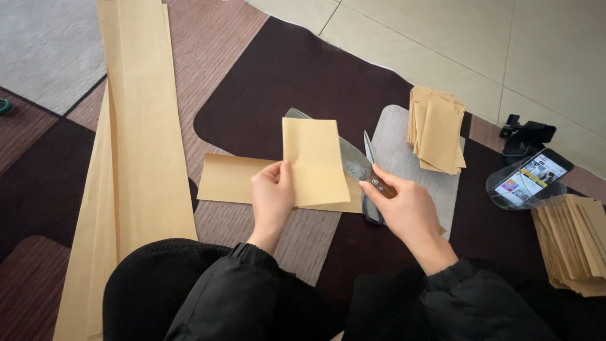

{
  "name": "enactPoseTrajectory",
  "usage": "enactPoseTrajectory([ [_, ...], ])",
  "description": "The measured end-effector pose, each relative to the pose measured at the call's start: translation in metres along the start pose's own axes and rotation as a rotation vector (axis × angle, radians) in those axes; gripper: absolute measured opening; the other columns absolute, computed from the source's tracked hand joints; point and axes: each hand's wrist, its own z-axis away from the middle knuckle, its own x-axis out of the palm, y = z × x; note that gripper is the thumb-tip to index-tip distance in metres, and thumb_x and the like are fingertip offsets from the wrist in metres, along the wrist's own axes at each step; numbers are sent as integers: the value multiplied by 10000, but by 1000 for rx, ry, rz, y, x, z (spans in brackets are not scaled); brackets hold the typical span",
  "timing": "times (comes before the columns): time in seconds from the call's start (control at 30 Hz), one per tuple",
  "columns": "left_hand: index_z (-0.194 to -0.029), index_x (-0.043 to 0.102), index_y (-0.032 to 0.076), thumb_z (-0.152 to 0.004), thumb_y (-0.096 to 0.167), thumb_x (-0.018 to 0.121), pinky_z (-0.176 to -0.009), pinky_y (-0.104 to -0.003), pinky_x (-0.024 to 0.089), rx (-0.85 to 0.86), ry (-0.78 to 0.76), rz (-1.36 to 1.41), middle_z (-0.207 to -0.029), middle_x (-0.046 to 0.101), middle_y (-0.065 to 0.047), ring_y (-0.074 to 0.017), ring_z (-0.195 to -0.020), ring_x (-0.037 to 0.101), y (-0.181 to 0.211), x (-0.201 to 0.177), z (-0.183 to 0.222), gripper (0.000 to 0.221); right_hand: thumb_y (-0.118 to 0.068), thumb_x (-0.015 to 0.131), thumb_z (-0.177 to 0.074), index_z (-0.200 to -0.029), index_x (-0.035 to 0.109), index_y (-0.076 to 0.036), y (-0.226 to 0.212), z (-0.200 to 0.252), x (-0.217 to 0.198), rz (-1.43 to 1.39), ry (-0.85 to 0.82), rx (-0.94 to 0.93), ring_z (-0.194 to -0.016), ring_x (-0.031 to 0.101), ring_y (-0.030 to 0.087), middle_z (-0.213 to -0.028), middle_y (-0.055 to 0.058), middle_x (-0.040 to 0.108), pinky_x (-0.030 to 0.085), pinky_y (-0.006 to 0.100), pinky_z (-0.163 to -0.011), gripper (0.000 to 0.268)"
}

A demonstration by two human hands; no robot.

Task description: Manually folding and creasing brown paper strips into sleeves using a knife and scissors.

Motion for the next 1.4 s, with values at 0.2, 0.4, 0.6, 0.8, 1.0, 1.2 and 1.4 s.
enactPoseTrajectory([
  [0.2, -1196, 712, -111, -1050, 201, 581, -317, -325, 588, -14, 48, 86, -790, 781, -219, -240, -441, 688, 7, -2, 4, 368, -509, 790, -879, -1333, 756, -312, -3, 5, -4, -13, -9, 4, -1184, 698, 424, -1235, 68, 794, 581, 494, -958, 496],
  [0.4, -1172, 732, -91, -1045, 205, 594, -293, -334, 582, -10, 22, 60, -781, 782, -219, -258, -423, 688, 4, 2, 4, 350, -531, 782, -873, -1335, 751, -347, 1, -1, -1, -17, -16, 39, -1205, 692, 396, -1240, 55, 791, 579, 479, -975, 498],
  [0.6, -1174, 726, -104, -1044, 214, 599, -304, -338, 589, -12, 1, 61, -771, 785, -209, -249, -428, 688, -13, 11, -3, 367, -493, 790, -887, -1338, 756, -298, 4, -7, 2, -38, -5, 29, -1192, 697, 408, -1223, 84, 795, 582, 476, -970, 492],
  [0.8, -1171, 726, -116, -1050, 177, 581, -311, -357, 590, 4, 40, 85, -785, 785, -213, -239, -454, 691, 4, 5, 5, 349, -464, 807, -873, -1340, 756, -282, -5, 3, -4, -70, -17, 25, -1189, 702, 414, -1226, 93, 797, 585, 472, -952, 504],
  [1.0, -1175, 715, -114, -1054, 177, 575, -300, -342, 592, 14, 86, 109, -775, 779, -237, -273, -434, 693, 13, 1, 9, 345, -467, 799, -876, -1333, 758, -285, -4, 4, -7, -62, -13, 24, -1206, 688, 419, -1249, 88, 786, 573, 486, -975, 494],
  [1.2, -1175, 730, -103, -1046, 184, 597, -316, -369, 592, -6, 40, 96, -810, 794, -205, -235, -470, 693, 12, 5, 13, 341, -480, 788, -890, -1330, 759, -291, 1, -3, -3, -51, -8, 21, -1219, 676, 421, -1260, 85, 780, 569, 501, -992, 481],
  [1.4, -1168, 726, -113, -1048, 183, 590, -322, -349, 593, -7, 37, 106, -784, 787, -207, -247, -456, 696, 8, 7, 12, 347, -497, 790, -882, -1330, 758, -292, 6, -9, 2, -39, 0, 12, -1222, 673, 412, -1257, 72, 781, 565, 502, -998, 493],
])
